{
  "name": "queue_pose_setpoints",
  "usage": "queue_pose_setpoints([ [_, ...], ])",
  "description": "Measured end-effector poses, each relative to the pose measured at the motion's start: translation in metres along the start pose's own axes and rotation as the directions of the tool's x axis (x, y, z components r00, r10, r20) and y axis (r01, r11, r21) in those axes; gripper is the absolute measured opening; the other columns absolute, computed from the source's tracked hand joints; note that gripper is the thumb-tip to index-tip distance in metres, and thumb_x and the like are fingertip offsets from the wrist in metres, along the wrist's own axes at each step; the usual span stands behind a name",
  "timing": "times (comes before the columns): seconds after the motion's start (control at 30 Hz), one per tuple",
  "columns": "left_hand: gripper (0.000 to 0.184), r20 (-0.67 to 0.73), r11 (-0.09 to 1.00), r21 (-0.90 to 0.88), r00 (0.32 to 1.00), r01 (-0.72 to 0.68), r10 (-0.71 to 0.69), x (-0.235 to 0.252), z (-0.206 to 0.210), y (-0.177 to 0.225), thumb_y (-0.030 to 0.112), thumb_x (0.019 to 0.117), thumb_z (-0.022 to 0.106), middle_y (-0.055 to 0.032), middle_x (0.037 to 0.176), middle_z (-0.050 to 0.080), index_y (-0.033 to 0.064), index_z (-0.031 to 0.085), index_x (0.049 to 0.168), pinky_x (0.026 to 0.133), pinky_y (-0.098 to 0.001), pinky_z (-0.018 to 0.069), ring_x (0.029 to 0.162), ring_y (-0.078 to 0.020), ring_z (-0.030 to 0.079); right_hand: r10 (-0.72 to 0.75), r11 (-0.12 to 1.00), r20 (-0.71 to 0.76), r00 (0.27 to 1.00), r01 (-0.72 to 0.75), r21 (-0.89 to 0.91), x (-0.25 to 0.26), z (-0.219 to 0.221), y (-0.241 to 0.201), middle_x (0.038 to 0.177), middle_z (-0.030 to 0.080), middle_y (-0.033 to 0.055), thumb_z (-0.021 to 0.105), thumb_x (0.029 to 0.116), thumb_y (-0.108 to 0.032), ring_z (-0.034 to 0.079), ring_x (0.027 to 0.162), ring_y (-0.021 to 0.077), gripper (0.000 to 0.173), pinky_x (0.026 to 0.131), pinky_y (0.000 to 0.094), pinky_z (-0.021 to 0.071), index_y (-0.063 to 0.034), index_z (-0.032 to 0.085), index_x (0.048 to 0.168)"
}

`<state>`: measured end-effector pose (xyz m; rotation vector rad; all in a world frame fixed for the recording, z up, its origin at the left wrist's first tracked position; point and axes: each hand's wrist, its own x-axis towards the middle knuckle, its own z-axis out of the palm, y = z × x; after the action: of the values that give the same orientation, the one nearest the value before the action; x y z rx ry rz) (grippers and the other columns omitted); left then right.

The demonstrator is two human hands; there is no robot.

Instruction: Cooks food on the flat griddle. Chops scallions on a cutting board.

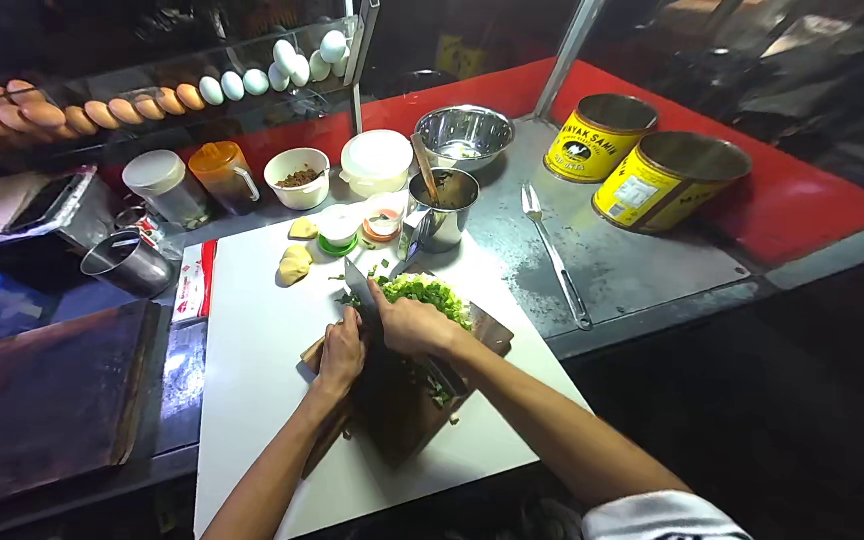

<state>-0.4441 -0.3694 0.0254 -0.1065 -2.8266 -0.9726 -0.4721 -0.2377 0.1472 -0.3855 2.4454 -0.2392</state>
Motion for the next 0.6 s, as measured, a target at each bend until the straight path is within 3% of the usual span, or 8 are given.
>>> queue_pose_setpoints([
  [0.07,0.026,0.002,0.999,0.034,0.999,0.035,-0.035,-0.001,0.002,0.002,0.009,0.0959,0.06,-0.0197,0.087,0.071,-0.0078,0.061,0.115,0.087,-0.0505,0.054,0.087,-0.036,0.072,0.018,1.0,0.022,1.0,-0.018,0.011,-0.008,0.001,-0.005,0.113,0.064,0.0254,0.055,0.0968,-0.01,0.067,0.102,0.0419,0.095,0.084,0.0591,0.0536,-0.0191,-0.01,0.165],
  [0.17,0.022,-0.017,0.999,0.021,0.999,0.03,-0.029,0.0,0.002,0.002,0.007,0.0943,0.061,-0.0197,0.085,0.071,-0.0081,0.062,0.11,0.087,-0.0518,0.0527,0.085,-0.0366,0.071,0.043,0.998,-0.056,0.998,-0.04,0.047,-0.003,0.015,-0.004,0.111,0.066,0.0238,0.055,0.0961,-0.01,0.068,0.104,0.042,0.096,0.086,0.0593,0.0541,-0.0218,-0.01,0.166],
  [0.27,0.021,0.009,0.998,0.044,0.999,0.045,-0.045,-0.005,0.002,0.003,0.01,0.0965,0.061,-0.0195,0.087,0.071,-0.0071,0.062,0.11,0.089,-0.0506,0.0519,0.087,-0.0358,0.071,0.015,0.999,0.001,1.0,-0.015,0.043,-0.002,0.009,0.0,0.108,0.064,0.0228,0.054,0.0975,-0.01,0.068,0.095,0.0383,0.095,0.081,0.0559,0.0546,-0.021,-0.012,0.165],
  [0.3,0.021,-0.012,0.998,0.045,0.999,0.039,-0.039,-0.005,0.003,0.002,0.01,0.0967,0.06,-0.0193,0.086,0.07,-0.0069,0.063,0.109,0.088,-0.0507,0.0521,0.086,-0.0357,0.071,0.024,0.998,0.0,1.0,-0.024,0.053,-0.005,0.01,-0.003,0.11,0.064,0.0236,0.055,0.0969,-0.01,0.068,0.099,0.0397,0.096,0.083,0.0573,0.0544,-0.0207,-0.012,0.165],
  [0.4,0.015,-0.109,0.999,0.01,0.994,-0.032,0.033,-0.007,0.01,-0.002,0.005,0.092,0.062,-0.0186,0.082,0.07,-0.0072,0.064,0.101,0.085,-0.053,0.0524,0.082,-0.0361,0.071,0.063,0.994,-0.104,0.993,-0.053,0.097,-0.003,0.026,-0.002,0.111,0.067,0.0227,0.054,0.0964,-0.011,0.068,0.104,0.0416,0.095,0.086,0.0592,0.0539,-0.0232,-0.009,0.166],
  [0.5,0.015,-0.069,0.993,-0.048,0.992,-0.104,0.101,-0.015,0.006,-0.012,0.004,0.0902,0.065,-0.0186,0.087,0.071,-0.0079,0.066,0.1,0.087,-0.0519,0.0524,0.086,-0.0348,0.07,0.058,0.996,-0.054,0.997,-0.055,0.066,-0.004,0.016,0.008,0.114,0.065,0.0248,0.053,0.0982,-0.01,0.067,0.106,0.0426,0.093,0.087,0.0593,0.053,-0.0241,-0.009,0.166],
  [0.6,0.015,-0.049,0.977,-0.114,0.983,-0.18,0.175,-0.013,0.006,-0.021,0.003,0.089,0.065,-0.0182,0.088,0.071,-0.0076,0.066,0.099,0.084,-0.0463,0.0559,0.086,-0.0312,0.071,0.04,0.999,0.007,0.999,-0.04,-0.008,-0.012,-0.002,0.013,0.108,0.064,0.0232,0.052,0.0987,-0.01,0.068,0.096,0.0384,0.093,0.08,0.0548,0.0547,-0.0226,-0.011,0.165],
])
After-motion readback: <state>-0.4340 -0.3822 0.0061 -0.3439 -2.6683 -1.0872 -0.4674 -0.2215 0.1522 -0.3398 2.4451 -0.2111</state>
